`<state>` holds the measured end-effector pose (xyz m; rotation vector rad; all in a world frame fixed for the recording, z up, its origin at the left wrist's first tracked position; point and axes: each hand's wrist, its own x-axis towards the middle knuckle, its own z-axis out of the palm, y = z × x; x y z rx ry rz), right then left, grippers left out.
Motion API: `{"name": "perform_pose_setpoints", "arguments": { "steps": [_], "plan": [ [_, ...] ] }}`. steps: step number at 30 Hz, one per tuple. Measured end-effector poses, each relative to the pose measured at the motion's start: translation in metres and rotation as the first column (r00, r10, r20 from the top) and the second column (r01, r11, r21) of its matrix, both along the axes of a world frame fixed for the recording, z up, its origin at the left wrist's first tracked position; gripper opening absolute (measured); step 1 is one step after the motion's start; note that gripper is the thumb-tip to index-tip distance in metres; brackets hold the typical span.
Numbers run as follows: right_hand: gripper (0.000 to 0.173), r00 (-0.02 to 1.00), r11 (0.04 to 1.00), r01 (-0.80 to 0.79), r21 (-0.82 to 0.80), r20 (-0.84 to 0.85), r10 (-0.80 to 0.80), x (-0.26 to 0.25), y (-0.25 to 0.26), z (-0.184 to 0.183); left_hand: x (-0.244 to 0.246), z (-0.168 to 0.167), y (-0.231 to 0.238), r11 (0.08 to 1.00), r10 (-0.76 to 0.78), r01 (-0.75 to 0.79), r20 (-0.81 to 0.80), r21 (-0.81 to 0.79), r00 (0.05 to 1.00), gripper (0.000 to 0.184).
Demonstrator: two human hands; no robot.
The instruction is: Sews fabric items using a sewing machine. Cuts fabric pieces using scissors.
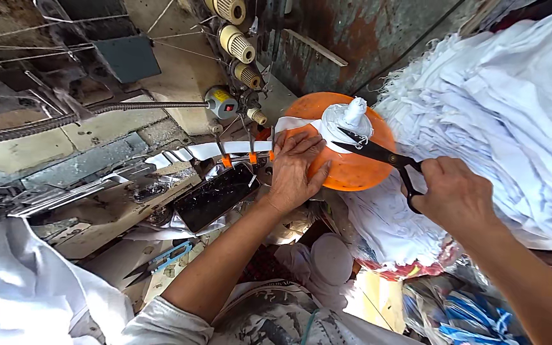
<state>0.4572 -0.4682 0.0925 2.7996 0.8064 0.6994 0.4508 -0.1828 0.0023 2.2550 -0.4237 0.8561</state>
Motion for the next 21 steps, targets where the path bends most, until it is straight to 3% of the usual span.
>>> {"name": "perform_pose_setpoints", "arguments": {
  "steps": [8, 21],
  "plan": [
    [0.026, 0.993, 0.998, -0.033, -0.052, 0.112, 0.038, -0.002, 0.022, -0.008, 0.001, -0.001, -0.003, 1.000, 0.018, -0.017, 0.023, -0.015, 1.000, 0.040],
    [0.024, 1.000, 0.993, 0.009, -0.114, -0.007, -0.010, -0.010, 0.031, 0.006, 0.001, 0.002, -0.003, 1.000, 0.017, -0.017, 0.002, -0.024, 1.000, 0.041]
  ]
}}
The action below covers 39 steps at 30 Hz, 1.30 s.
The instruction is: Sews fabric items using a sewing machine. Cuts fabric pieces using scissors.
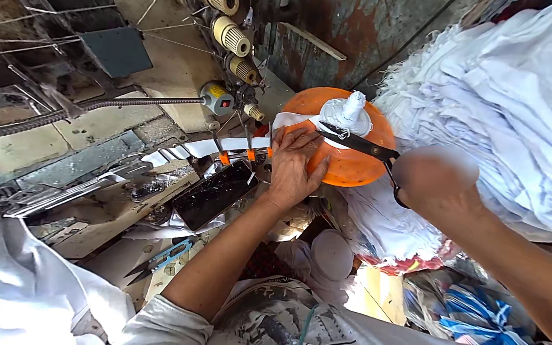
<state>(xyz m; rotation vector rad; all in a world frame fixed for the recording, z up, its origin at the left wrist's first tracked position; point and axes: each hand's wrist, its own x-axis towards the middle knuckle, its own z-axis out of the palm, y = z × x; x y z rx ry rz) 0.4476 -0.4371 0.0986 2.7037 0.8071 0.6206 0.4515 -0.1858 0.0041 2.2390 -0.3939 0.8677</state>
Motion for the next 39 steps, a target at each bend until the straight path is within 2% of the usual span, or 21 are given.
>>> {"name": "perform_pose_setpoints", "arguments": {
  "steps": [8, 13, 16, 20, 24, 27, 33, 39],
  "plan": [
    [0.017, 0.996, 0.994, -0.073, 0.081, -0.054, 0.078, 0.006, -0.007, -0.001, -0.003, 0.004, 0.001, 0.998, 0.006, -0.003, -0.042, 0.068, 0.999, 0.043],
    [0.026, 0.971, 0.938, 0.124, 0.324, -0.235, -0.047, 0.013, -0.038, 0.005, -0.003, 0.008, 0.006, 0.994, -0.016, 0.026, -0.091, 0.104, 0.996, 0.045],
    [0.037, 0.984, 0.914, 0.115, 0.389, -0.171, -0.052, 0.011, -0.065, -0.005, 0.001, 0.013, 0.008, 0.993, -0.022, 0.036, -0.117, 0.113, 0.993, 0.049],
    [0.034, 0.997, 0.959, 0.066, 0.277, -0.051, -0.054, 0.012, -0.082, -0.013, 0.015, 0.026, 0.007, 0.993, 0.026, -0.003, -0.189, 0.121, 0.982, 0.057],
    [0.032, 0.999, 0.982, -0.034, 0.186, 0.023, 0.030, 0.019, -0.089, -0.017, 0.028, 0.039, 0.005, 0.989, 0.069, -0.029, -0.281, 0.146, 0.957, 0.074],
    [0.029, 0.992, 0.985, -0.113, 0.128, 0.062, 0.106, 0.025, -0.084, -0.016, 0.036, 0.043, 0.009, 0.988, 0.058, -0.007, -0.324, 0.156, 0.944, 0.077],
    [0.025, 0.981, 0.979, -0.177, 0.103, 0.094, 0.168, 0.041, -0.074, -0.015, 0.041, 0.042, 0.016, 0.983, 0.013, 0.050, -0.340, 0.175, 0.940, 0.071],
    [0.020, 0.963, 0.970, -0.235, 0.061, 0.151, 0.223, 0.047, -0.065, -0.013, 0.035, 0.037, 0.013, 1.000, 0.017, -0.009, -0.281, 0.030, 0.959, 0.058]
  ]
}}
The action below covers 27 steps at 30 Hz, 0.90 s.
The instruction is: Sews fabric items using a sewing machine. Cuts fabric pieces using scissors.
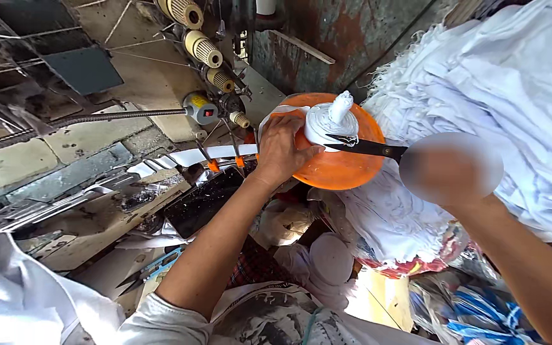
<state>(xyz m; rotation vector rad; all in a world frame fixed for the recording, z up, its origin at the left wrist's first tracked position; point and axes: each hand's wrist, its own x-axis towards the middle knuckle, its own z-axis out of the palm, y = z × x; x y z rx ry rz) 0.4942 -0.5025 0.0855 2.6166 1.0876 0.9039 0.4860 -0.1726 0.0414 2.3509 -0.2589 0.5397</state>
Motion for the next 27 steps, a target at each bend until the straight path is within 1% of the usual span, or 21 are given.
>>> {"name": "perform_pose_setpoints", "arguments": {
  "steps": [5, 10, 16, 20, 23, 25, 27],
  "plan": [
    [0.020, 0.999, 1.000, 0.017, -0.015, 0.038, -0.016, -0.003, 0.012, 0.001, 0.000, 0.000, 0.000, 1.000, -0.006, 0.006, -0.014, 0.000, 1.000, 0.056],
    [0.024, 1.000, 1.000, 0.002, -0.023, 0.001, -0.002, -0.002, 0.023, 0.000, 0.000, 0.001, 0.000, 1.000, -0.010, 0.010, -0.012, 0.000, 1.000, 0.054],
    [0.022, 0.999, 1.000, -0.027, -0.013, 0.021, 0.027, -0.006, 0.025, 0.003, 0.001, -0.001, -0.001, 1.000, 0.001, -0.001, -0.006, 0.008, 1.000, 0.055],
    [0.018, 0.998, 1.000, -0.023, 0.001, -0.052, 0.023, -0.009, 0.024, 0.002, 0.000, 0.000, -0.002, 1.000, 0.011, -0.011, -0.005, 0.006, 1.000, 0.056],
    [0.013, 0.997, 1.000, -0.010, -0.016, -0.073, 0.008, -0.013, 0.025, 0.005, -0.001, 0.000, -0.003, 0.999, 0.021, -0.021, 0.004, 0.025, 1.000, 0.057],
    [0.015, 0.994, 1.000, 0.024, -0.009, -0.106, -0.025, -0.019, 0.026, 0.009, -0.001, 0.000, -0.003, 0.999, 0.023, -0.023, -0.006, 0.032, 1.000, 0.059],
    [0.020, 0.984, 0.995, 0.089, 0.044, -0.158, -0.081, -0.023, 0.023, 0.009, -0.001, 0.000, -0.004, 0.999, 0.024, -0.024, -0.005, 0.035, 1.000, 0.058]
  ]
}}
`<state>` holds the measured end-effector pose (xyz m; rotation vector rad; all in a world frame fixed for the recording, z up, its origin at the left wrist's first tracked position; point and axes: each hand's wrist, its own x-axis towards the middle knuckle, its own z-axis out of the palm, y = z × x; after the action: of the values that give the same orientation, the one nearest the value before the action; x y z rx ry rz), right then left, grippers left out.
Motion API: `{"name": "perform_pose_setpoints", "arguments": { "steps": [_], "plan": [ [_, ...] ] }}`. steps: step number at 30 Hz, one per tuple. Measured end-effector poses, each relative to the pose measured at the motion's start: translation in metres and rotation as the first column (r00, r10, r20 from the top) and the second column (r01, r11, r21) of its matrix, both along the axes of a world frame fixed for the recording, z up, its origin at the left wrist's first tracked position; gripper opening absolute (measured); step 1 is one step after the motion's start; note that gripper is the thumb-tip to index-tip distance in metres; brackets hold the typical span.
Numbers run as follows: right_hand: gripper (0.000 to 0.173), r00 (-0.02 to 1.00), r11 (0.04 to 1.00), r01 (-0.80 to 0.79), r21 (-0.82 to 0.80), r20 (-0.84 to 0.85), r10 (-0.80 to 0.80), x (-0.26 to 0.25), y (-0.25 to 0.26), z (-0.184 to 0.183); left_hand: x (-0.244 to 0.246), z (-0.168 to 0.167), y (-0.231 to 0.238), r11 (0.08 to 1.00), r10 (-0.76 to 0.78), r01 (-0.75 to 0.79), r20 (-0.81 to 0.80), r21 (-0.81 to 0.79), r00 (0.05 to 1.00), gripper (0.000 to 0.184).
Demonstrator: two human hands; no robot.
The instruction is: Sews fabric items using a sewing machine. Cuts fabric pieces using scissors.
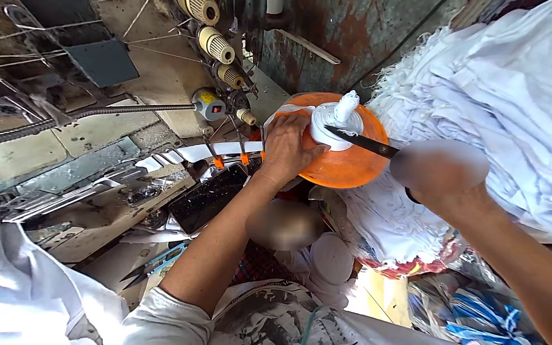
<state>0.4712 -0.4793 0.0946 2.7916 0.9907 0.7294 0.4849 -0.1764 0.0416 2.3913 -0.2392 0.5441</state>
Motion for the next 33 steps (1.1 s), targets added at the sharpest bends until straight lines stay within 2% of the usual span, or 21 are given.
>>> {"name": "perform_pose_setpoints", "arguments": {
  "steps": [2, 4, 12, 22, 28, 33],
  "plan": [
    [0.035, 0.998, 0.997, 0.059, 0.040, 0.005, -0.059, -0.002, -0.007, -0.003, 0.000, 0.000, 0.000, 1.000, 0.005, -0.005, -0.007, 0.002, 1.000, 0.058],
    [0.041, 0.995, 0.997, 0.064, 0.034, 0.074, -0.066, -0.002, -0.012, -0.006, -0.001, 0.000, -0.001, 1.000, 0.006, -0.006, -0.022, -0.001, 1.000, 0.059],
    [0.023, 0.981, 0.999, 0.016, -0.038, 0.193, -0.008, -0.002, 0.005, -0.014, -0.002, 0.000, -0.003, 1.000, 0.013, -0.013, -0.026, 0.004, 1.000, 0.059],
    [0.030, 0.991, 0.987, 0.117, -0.113, 0.083, -0.108, -0.012, 0.027, -0.006, -0.002, -0.001, -0.003, 1.000, 0.020, -0.020, -0.005, 0.000, 1.000, 0.057],
    [0.024, 0.990, 0.989, 0.085, -0.122, 0.122, -0.070, -0.017, 0.027, -0.006, -0.002, 0.000, -0.003, 1.000, 0.024, -0.024, -0.006, -0.004, 1.000, 0.057],
    [0.015, 0.998, 0.994, 0.032, -0.100, 0.059, -0.027, -0.018, 0.024, -0.004, -0.003, 0.000, -0.005, 1.000, 0.029, -0.029, 0.007, 0.004, 1.000, 0.058]
  ]
}}
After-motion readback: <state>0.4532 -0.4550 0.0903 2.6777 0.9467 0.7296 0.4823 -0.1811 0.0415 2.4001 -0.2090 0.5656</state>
